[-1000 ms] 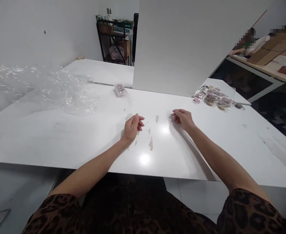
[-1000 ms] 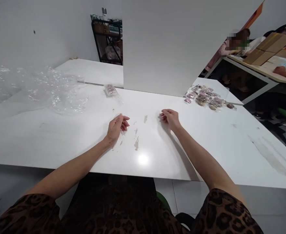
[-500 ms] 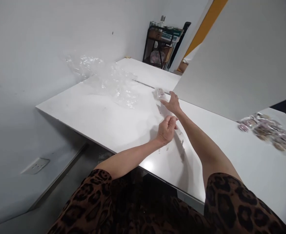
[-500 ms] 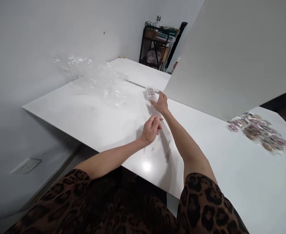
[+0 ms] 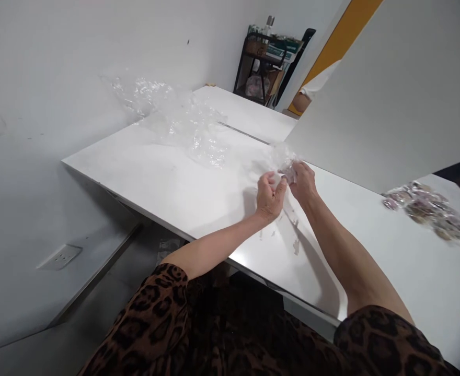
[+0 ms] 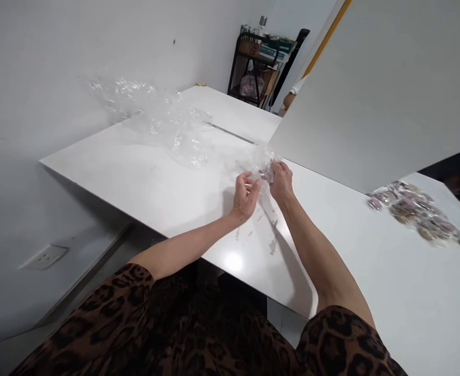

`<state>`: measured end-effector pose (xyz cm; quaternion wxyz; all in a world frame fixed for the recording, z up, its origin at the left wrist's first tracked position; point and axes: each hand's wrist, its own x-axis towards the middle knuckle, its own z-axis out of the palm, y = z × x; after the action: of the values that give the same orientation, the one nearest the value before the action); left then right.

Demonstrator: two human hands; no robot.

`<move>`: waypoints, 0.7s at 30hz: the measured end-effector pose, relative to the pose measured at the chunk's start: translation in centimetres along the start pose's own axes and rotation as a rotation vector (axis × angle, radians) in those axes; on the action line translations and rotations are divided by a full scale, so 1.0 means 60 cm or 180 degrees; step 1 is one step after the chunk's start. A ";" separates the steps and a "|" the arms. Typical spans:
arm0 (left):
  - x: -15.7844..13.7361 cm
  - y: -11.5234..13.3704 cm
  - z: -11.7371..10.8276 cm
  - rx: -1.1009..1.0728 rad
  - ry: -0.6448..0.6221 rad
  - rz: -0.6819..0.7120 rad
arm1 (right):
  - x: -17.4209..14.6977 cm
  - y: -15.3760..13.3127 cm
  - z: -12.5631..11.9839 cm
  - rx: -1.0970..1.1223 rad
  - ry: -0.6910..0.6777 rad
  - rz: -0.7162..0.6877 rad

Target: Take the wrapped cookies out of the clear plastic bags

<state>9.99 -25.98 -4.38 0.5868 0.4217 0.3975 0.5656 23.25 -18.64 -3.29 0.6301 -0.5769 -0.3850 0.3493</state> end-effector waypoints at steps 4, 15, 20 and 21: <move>0.010 -0.001 -0.002 -0.0375 -0.0309 -0.0590 | -0.132 -0.012 -0.075 -0.0029 -0.0284 -0.0398; 0.013 -0.008 -0.021 -0.0406 -0.1394 -0.0456 | -0.228 -0.007 -0.114 0.0325 -0.0467 -0.0117; 0.009 0.014 -0.030 -0.0474 -0.1549 -0.0685 | -0.213 -0.014 -0.129 0.1019 -0.0189 0.0282; 0.007 0.019 -0.031 -0.0513 -0.1627 -0.0724 | -0.212 -0.014 -0.132 0.1057 -0.0168 0.0297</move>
<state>7.86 -25.45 -3.90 0.7591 0.4552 0.2353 0.4013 24.45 -33.58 -3.78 0.6894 -0.4727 -0.3112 0.4520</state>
